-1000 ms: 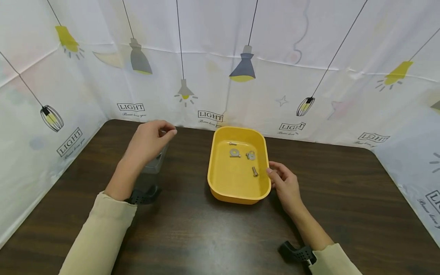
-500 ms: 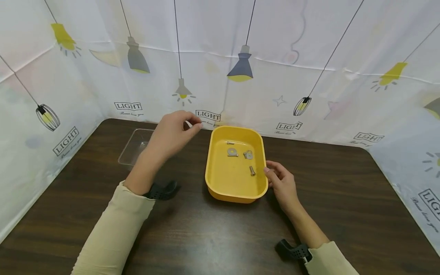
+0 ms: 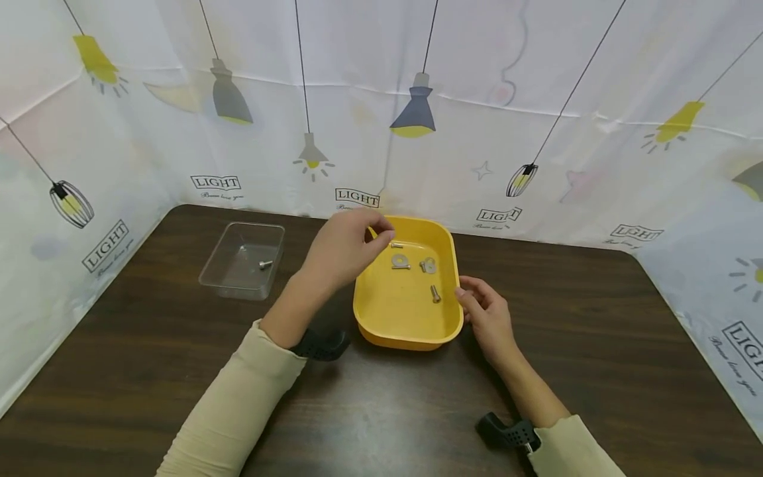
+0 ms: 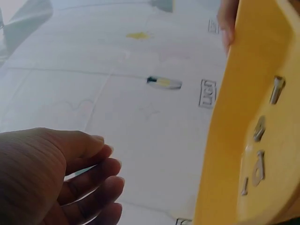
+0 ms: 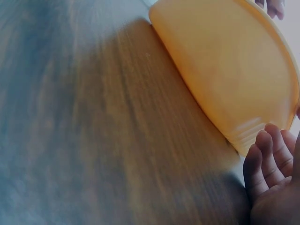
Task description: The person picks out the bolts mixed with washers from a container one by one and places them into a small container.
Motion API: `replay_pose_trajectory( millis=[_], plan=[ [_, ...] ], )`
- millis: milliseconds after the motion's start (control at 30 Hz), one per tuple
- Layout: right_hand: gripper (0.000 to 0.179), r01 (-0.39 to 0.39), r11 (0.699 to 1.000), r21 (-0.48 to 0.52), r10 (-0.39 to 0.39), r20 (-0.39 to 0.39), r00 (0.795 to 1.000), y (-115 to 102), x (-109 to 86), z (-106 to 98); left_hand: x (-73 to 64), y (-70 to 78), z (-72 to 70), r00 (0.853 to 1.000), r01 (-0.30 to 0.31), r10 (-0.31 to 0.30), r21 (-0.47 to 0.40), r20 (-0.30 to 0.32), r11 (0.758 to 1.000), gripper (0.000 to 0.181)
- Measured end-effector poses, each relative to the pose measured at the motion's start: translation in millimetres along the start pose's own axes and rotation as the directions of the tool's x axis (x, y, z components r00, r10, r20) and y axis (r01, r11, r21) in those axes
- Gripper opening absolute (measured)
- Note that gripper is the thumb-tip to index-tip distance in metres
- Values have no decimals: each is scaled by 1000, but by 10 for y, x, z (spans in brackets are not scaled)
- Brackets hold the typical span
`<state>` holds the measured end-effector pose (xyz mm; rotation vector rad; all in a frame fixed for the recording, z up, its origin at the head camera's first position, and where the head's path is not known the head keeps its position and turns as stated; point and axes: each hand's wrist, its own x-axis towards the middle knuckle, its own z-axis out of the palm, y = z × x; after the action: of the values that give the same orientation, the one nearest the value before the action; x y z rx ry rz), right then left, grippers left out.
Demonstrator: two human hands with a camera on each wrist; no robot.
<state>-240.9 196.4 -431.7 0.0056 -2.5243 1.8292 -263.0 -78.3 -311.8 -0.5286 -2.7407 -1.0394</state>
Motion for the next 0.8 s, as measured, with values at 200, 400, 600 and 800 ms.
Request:
replay_pose_trajectory(
  millis=[200,400,600,800],
  plan=[
    [38,1,1000,-1,-1,-14,1000,20,-5,-14,15,170,218,995,17,-16,-13,95,1000,19],
    [39,-10,1000,-2,10,-28,1000,28,-45,-39,116,268,424,993,57,-48,-86,105,995,18],
    [39,16,1000,-8,-16,-12,1000,10,-26,-28,120,257,670,987,66,-62,-27,150,997,15],
    [40,22,1000,3,-22,15,1000,-21,-2,7,90,218,844,972,83,-87,29,216,996,13]
  ],
)
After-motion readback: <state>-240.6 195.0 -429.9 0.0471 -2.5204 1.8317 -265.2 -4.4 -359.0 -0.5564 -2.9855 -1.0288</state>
